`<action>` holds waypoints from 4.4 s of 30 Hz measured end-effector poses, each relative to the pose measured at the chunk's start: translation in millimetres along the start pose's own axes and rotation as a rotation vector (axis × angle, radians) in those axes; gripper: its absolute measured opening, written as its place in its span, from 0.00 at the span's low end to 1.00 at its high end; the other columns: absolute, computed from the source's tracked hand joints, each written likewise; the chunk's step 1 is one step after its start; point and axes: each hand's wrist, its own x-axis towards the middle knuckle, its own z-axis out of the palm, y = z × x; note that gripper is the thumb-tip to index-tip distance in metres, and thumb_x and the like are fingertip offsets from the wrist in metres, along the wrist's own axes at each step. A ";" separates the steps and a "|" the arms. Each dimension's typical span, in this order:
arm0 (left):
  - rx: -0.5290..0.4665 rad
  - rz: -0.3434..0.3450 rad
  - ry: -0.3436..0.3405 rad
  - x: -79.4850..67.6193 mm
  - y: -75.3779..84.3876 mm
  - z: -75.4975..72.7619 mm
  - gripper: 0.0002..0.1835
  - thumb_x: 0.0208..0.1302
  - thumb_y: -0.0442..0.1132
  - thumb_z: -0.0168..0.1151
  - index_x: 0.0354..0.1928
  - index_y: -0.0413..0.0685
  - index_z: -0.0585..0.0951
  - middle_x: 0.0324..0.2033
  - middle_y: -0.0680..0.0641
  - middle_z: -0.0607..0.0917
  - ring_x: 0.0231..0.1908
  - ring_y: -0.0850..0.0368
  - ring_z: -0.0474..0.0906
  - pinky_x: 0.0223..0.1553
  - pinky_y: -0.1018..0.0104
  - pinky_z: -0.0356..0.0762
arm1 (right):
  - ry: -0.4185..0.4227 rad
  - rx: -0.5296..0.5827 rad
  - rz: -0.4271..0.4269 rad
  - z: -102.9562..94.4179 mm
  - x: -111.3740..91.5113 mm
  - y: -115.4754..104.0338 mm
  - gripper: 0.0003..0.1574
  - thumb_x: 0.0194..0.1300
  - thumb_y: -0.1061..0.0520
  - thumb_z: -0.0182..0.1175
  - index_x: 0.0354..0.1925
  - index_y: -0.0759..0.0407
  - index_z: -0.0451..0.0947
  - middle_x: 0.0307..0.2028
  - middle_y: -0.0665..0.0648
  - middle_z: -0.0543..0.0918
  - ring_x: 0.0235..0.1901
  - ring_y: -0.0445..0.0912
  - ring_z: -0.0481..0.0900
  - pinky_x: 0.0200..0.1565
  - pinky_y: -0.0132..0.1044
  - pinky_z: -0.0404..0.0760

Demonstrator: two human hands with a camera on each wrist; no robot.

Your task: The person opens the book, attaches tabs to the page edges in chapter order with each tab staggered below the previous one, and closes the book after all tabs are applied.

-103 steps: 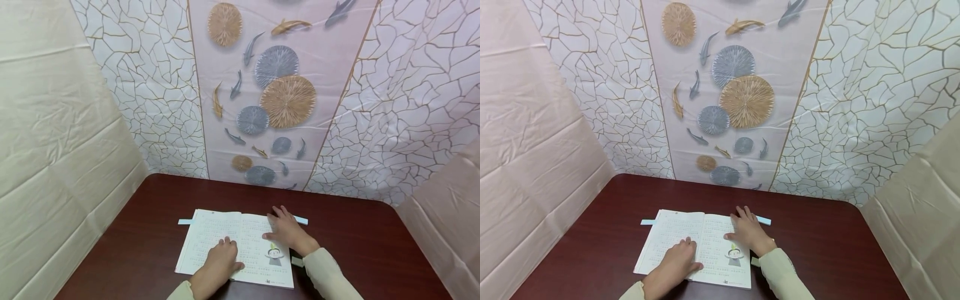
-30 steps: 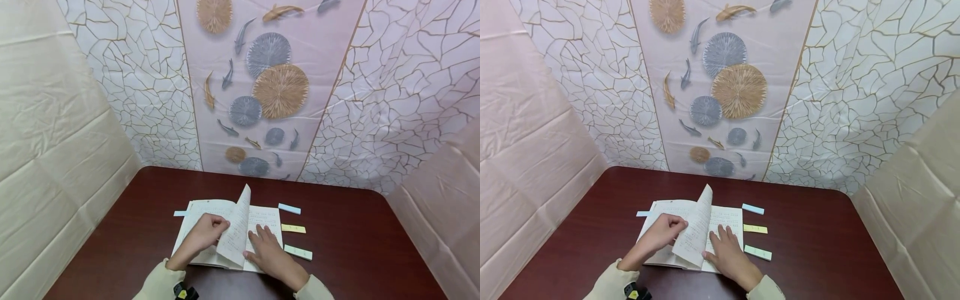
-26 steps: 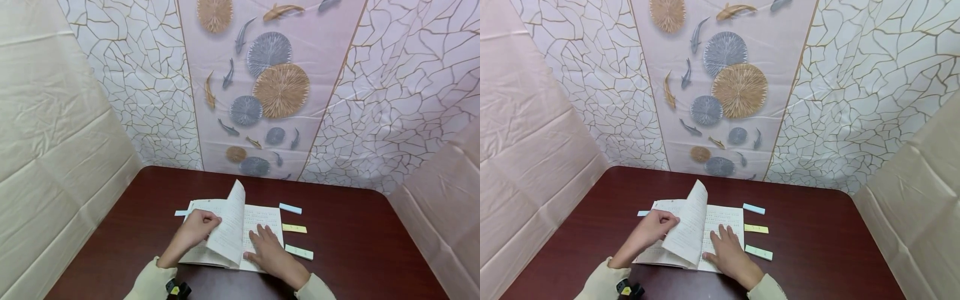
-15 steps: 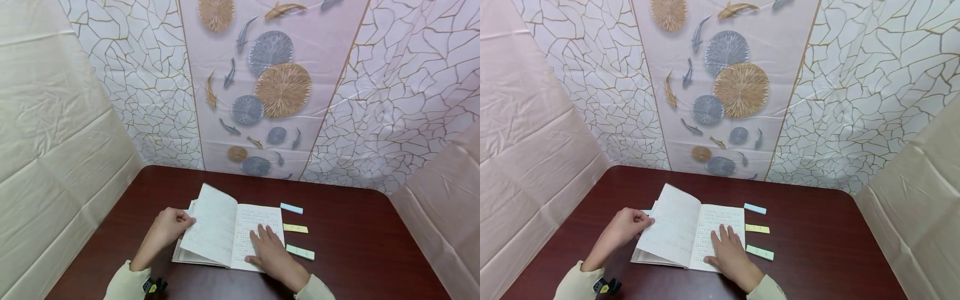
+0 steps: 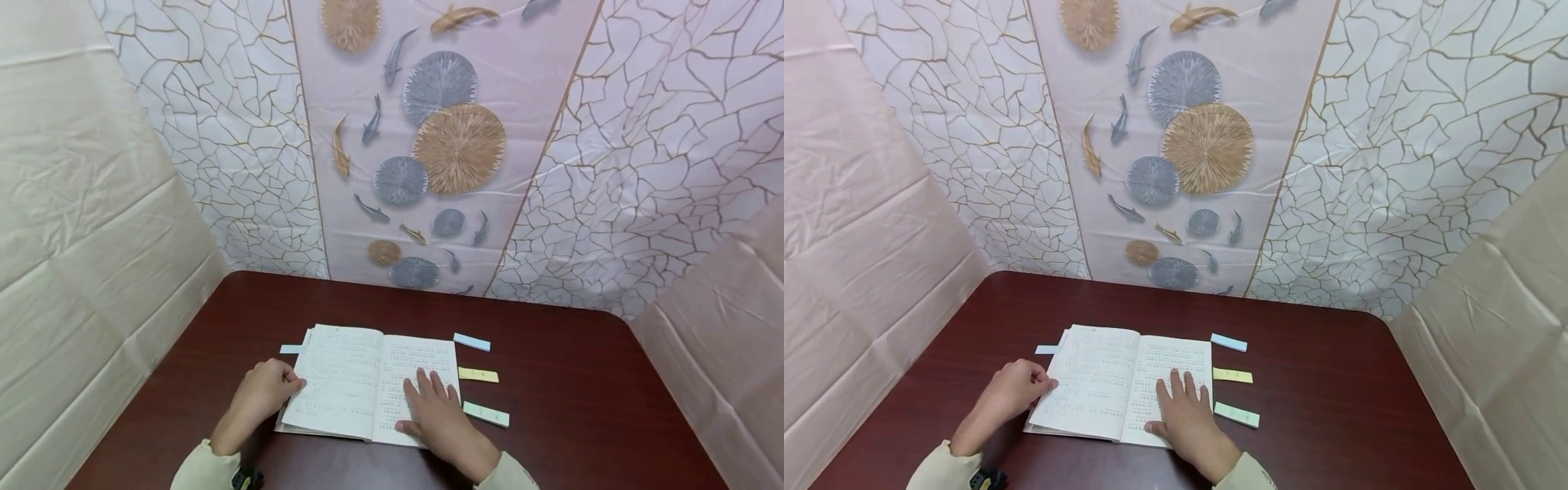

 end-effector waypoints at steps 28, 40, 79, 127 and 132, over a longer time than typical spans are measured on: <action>0.248 0.660 -0.071 -25.4 79.6 54.5 0.24 0.70 0.43 0.71 0.62 0.39 0.82 0.68 0.36 0.78 0.68 0.43 0.76 0.67 0.50 0.76 | 0.008 -0.020 -0.004 1.4 0.7 1.5 0.47 0.68 0.37 0.68 0.74 0.61 0.71 0.76 0.73 0.64 0.75 0.72 0.61 0.67 0.74 0.65; 0.224 0.410 -0.170 -23.0 99.5 82.7 0.51 0.63 0.54 0.76 0.73 0.21 0.66 0.74 0.24 0.66 0.75 0.32 0.65 0.68 0.44 0.74 | -0.002 0.061 -0.041 2.4 -1.0 11.1 0.44 0.71 0.44 0.69 0.75 0.62 0.70 0.77 0.73 0.62 0.77 0.72 0.58 0.69 0.76 0.60; 0.361 0.371 -0.127 -12.3 115.6 76.3 0.52 0.45 0.56 0.87 0.61 0.21 0.77 0.62 0.23 0.79 0.61 0.32 0.81 0.54 0.45 0.85 | 0.201 0.018 0.037 -33.7 9.9 125.9 0.13 0.62 0.65 0.75 0.45 0.55 0.88 0.41 0.52 0.84 0.37 0.45 0.83 0.34 0.41 0.82; 0.303 0.536 0.023 -4.4 102.5 73.3 0.24 0.49 0.53 0.86 0.34 0.47 0.81 0.27 0.50 0.78 0.22 0.55 0.75 0.22 0.60 0.74 | 0.172 0.084 -0.207 -11.7 4.6 24.3 0.16 0.61 0.59 0.78 0.47 0.50 0.87 0.36 0.45 0.82 0.36 0.40 0.82 0.32 0.38 0.80; 0.323 0.544 0.040 -9.1 104.0 78.0 0.26 0.48 0.56 0.86 0.35 0.47 0.81 0.28 0.48 0.78 0.25 0.52 0.77 0.21 0.60 0.74 | 0.143 0.270 -0.042 -9.7 5.2 18.8 0.25 0.61 0.59 0.77 0.55 0.58 0.81 0.26 0.45 0.78 0.23 0.38 0.72 0.26 0.34 0.71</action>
